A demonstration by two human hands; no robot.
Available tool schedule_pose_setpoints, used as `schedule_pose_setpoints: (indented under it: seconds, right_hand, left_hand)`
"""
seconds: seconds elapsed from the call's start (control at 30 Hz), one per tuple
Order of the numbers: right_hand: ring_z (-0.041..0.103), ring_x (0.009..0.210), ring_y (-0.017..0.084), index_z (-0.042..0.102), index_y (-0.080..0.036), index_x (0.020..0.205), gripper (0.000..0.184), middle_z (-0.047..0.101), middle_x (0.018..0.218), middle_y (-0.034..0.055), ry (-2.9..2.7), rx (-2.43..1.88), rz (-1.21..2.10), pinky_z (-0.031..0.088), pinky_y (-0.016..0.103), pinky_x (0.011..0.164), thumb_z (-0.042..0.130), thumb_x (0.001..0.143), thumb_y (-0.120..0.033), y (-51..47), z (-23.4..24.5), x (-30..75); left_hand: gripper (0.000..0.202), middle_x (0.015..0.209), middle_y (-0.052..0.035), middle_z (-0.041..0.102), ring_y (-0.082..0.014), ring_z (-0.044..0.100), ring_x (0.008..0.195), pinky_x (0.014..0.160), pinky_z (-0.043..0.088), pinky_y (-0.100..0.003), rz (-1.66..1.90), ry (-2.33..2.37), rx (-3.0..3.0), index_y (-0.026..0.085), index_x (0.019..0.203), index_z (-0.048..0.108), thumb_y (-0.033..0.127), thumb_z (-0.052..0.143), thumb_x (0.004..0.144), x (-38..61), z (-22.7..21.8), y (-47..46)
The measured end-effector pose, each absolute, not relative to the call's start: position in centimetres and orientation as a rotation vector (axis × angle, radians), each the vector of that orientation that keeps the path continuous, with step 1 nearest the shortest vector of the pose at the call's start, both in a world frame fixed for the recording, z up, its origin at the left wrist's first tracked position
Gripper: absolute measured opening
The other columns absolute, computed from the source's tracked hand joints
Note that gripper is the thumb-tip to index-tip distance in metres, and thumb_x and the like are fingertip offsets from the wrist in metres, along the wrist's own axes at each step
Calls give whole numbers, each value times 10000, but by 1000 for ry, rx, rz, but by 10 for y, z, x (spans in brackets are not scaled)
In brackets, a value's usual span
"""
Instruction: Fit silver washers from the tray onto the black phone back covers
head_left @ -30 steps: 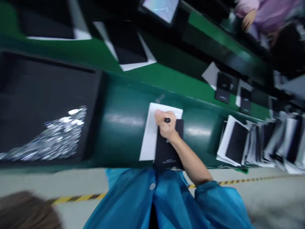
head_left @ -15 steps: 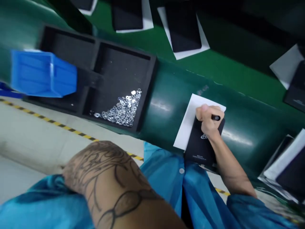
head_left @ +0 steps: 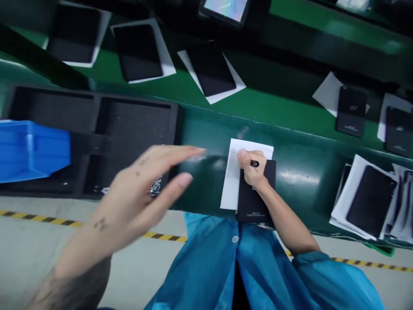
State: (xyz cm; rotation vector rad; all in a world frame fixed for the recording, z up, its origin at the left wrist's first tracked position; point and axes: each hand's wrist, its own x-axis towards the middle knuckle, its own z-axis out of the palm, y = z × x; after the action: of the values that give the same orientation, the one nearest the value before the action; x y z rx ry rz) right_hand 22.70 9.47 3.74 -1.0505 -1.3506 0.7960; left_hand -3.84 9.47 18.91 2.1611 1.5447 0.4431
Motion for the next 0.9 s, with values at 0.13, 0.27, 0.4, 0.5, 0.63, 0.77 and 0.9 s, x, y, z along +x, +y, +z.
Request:
schedule_pose_setpoints:
  seconds: [0.13, 0.27, 0.4, 0.5, 0.63, 0.77, 0.9]
  right_hand:
    - [255, 467, 90, 261, -242, 606, 632, 254, 540, -58, -1258, -1051, 750, 178, 334, 524, 559, 1121, -455, 92, 32, 220]
    - [275, 471, 92, 270, -239, 600, 631, 270, 536, -59, -1232, -1121, 641, 182, 345, 544, 545, 1130, -443, 87, 31, 213]
    - [294, 465, 89, 290, -241, 582, 650, 308, 521, -59, -1201, -1119, 700, 205, 328, 525, 563, 1114, -495, 92, 42, 212]
    - [256, 442, 88, 241, -258, 591, 670, 267, 495, -74, -1011, -1099, 766, 215, 303, 485, 533, 1102, -578, 96, 63, 226]
    - [238, 425, 90, 231, -253, 585, 647, 234, 476, -80, -788, -1098, 745, 224, 271, 447, 527, 1089, -532, 82, 98, 266]
    - [275, 423, 79, 352, -230, 568, 590, 329, 494, -69, -643, -1204, 883, 217, 247, 423, 638, 1035, -449, 36, 106, 311]
    - [415, 477, 98, 618, -199, 684, 443, 499, 565, -23, -602, -1535, 964, 211, 225, 410, 706, 1010, -486, -24, 88, 336]
  left_hand:
    - [662, 1252, -160, 712, -380, 634, 1145, 1050, 536, -574, 167, 1852, 2332, 146, 1455, 671, 613, 363, 1103, -88, 154, 102]
    - [587, 1177, -122, 728, -336, 634, 1035, 857, 529, -425, -106, 1975, 2253, 173, 1398, 682, 570, 385, 1084, -126, 111, 94]
    - [392, 1073, -68, 749, -288, 656, 986, 794, 454, -343, -3, 1962, 2178, 205, 1149, 709, 495, 464, 1051, -135, 92, 88]
    - [336, 988, -56, 753, -277, 663, 921, 763, 431, -334, 90, 1952, 2153, 223, 1004, 696, 475, 476, 1032, -136, 87, 89]
    - [363, 985, -68, 764, -287, 669, 918, 784, 457, -340, 219, 1989, 2116, 224, 1059, 716, 503, 488, 1015, -143, 80, 88]
    - [368, 969, -81, 768, -299, 672, 917, 824, 494, -361, 258, 2019, 2050, 221, 1042, 729, 506, 502, 990, -154, 71, 86]
    - [329, 982, -65, 787, -299, 671, 926, 817, 509, -371, 326, 1994, 2149, 252, 969, 729, 492, 506, 992, -157, 80, 86]
